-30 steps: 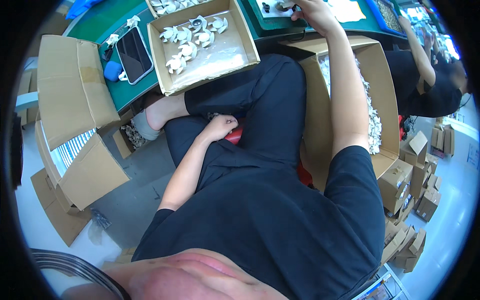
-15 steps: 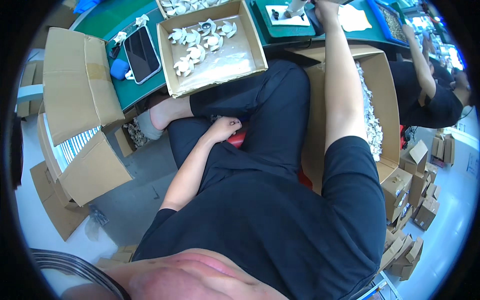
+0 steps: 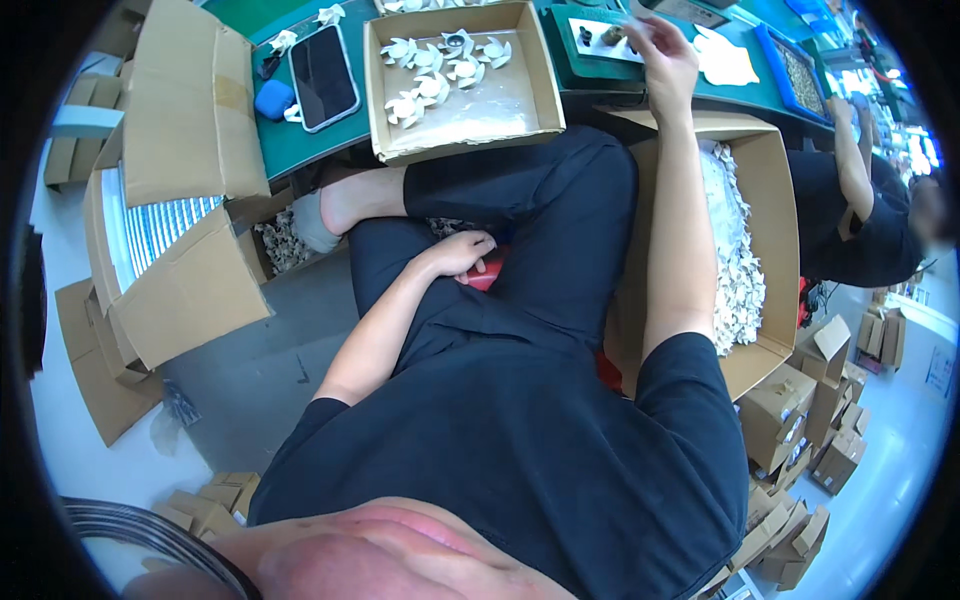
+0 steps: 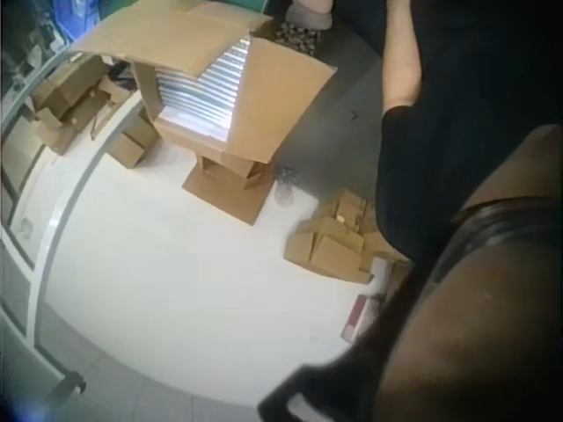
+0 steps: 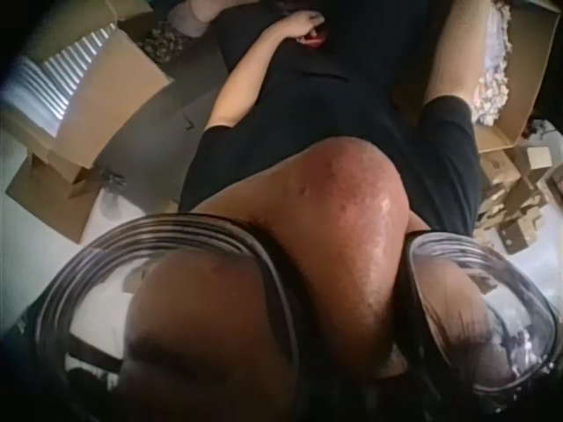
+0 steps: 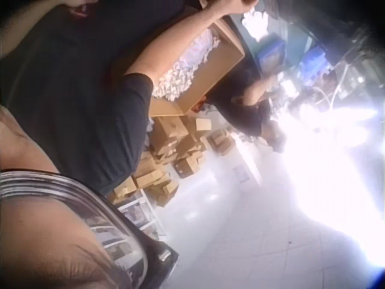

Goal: Manually sort and package small white components from a bulk box into smaller trays.

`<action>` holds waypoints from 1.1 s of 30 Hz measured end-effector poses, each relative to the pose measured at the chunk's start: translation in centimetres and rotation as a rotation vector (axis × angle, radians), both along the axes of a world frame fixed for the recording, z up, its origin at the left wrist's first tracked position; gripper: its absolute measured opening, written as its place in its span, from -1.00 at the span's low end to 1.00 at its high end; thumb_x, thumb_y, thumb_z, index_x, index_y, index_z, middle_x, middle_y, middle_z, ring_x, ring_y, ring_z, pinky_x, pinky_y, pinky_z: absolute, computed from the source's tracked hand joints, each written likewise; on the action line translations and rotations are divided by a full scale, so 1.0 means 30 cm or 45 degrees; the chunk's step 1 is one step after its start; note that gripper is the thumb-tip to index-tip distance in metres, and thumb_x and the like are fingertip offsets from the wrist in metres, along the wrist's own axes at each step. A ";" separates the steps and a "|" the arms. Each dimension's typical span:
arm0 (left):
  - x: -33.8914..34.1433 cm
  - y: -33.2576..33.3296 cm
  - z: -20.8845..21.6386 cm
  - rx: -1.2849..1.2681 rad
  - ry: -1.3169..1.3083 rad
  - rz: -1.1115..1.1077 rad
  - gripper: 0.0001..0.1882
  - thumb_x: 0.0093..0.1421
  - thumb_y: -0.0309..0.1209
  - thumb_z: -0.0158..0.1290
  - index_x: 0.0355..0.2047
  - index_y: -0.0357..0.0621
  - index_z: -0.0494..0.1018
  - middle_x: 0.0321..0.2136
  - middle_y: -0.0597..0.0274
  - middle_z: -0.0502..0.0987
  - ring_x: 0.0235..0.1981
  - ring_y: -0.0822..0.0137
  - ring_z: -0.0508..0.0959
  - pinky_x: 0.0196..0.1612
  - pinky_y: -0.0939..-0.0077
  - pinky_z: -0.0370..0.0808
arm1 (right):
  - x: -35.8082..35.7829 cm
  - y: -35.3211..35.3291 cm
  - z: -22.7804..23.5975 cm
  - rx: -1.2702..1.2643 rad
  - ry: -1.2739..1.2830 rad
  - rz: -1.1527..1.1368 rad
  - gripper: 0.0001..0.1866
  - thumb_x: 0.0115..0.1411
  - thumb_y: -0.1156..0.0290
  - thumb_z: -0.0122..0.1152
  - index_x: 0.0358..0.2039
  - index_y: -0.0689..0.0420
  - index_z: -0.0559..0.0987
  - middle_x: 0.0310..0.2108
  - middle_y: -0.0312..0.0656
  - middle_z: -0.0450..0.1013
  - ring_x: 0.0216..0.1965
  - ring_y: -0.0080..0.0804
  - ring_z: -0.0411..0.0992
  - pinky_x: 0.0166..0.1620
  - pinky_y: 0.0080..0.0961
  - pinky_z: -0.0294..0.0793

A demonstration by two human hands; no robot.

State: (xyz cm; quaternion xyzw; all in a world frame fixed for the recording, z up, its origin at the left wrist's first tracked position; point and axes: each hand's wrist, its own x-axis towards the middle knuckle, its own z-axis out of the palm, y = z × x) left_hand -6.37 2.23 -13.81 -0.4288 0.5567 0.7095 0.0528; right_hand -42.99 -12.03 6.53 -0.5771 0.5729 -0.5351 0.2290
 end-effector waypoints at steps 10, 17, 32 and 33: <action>0.046 -0.023 0.069 0.156 0.240 0.124 -0.60 0.48 -0.16 -0.10 -0.22 -0.27 0.55 -0.62 0.29 0.51 -0.83 0.45 0.35 -0.78 0.57 0.24 | 0.383 0.157 0.108 -0.516 0.863 0.004 -0.64 0.20 0.43 0.47 -0.04 0.32 0.62 -0.18 -0.11 0.58 -0.09 -0.28 0.55 0.02 -0.42 0.53; 0.123 -0.029 0.181 0.724 0.843 0.477 -0.61 0.47 -0.19 -0.07 -0.25 -0.32 0.54 -0.66 0.28 0.47 -0.84 0.54 0.29 -0.80 0.68 0.17 | 0.502 0.321 0.086 -0.741 0.604 -0.031 -0.73 0.19 0.53 0.37 -0.08 0.25 0.66 -0.15 -0.04 0.57 -0.09 -0.21 0.54 -0.03 -0.38 0.53; 0.124 -0.056 0.403 0.465 1.105 0.351 -0.62 0.46 -0.22 -0.07 -0.22 -0.35 0.56 -0.61 0.21 0.52 -0.81 0.59 0.31 -0.75 0.71 0.19 | 0.491 0.458 0.061 0.095 0.020 0.424 -0.75 0.16 0.51 0.43 -0.12 0.19 0.70 -0.18 -0.25 0.55 -0.23 -0.52 0.51 -0.18 -0.59 0.49; 0.130 -0.056 0.392 0.426 1.058 0.387 -0.62 0.46 -0.23 -0.07 -0.22 -0.34 0.56 -0.61 0.22 0.52 -0.81 0.59 0.31 -0.75 0.71 0.18 | 0.436 0.415 0.084 0.012 -0.008 0.208 -0.77 0.18 0.50 0.43 -0.13 0.19 0.70 -0.16 -0.26 0.56 -0.25 -0.55 0.51 -0.20 -0.60 0.50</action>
